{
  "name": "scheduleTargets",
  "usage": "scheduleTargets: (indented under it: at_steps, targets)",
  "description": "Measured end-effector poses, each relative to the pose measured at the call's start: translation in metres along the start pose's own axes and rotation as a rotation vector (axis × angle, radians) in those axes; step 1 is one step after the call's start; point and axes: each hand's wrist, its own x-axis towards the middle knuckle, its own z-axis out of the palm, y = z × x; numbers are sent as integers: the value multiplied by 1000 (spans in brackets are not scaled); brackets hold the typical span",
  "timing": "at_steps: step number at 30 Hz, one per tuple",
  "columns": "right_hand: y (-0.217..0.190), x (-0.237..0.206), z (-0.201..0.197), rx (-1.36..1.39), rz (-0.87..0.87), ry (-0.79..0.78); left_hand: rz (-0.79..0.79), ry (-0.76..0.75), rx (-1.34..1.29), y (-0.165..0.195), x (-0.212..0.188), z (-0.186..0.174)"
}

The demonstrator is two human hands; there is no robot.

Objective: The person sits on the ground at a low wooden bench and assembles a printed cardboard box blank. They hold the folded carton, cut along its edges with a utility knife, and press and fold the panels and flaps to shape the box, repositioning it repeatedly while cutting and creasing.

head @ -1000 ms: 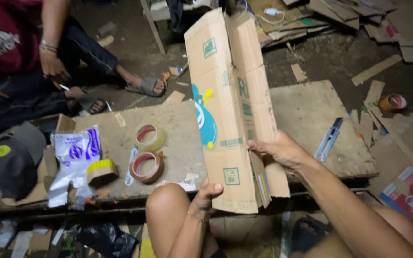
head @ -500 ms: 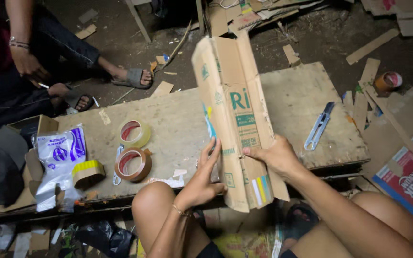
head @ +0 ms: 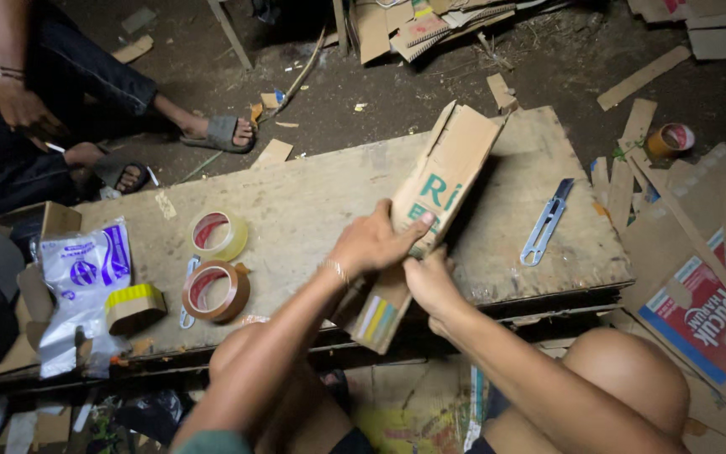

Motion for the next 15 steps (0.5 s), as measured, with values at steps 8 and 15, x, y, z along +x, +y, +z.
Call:
scheduleTargets:
  at_steps: [8, 15]
  targets:
    - [14, -14, 37, 309, 354, -90, 198, -266, 232, -4, 27, -23]
    - [48, -24, 56, -29, -59, -156, 287, -382, 348, -15, 33, -37]
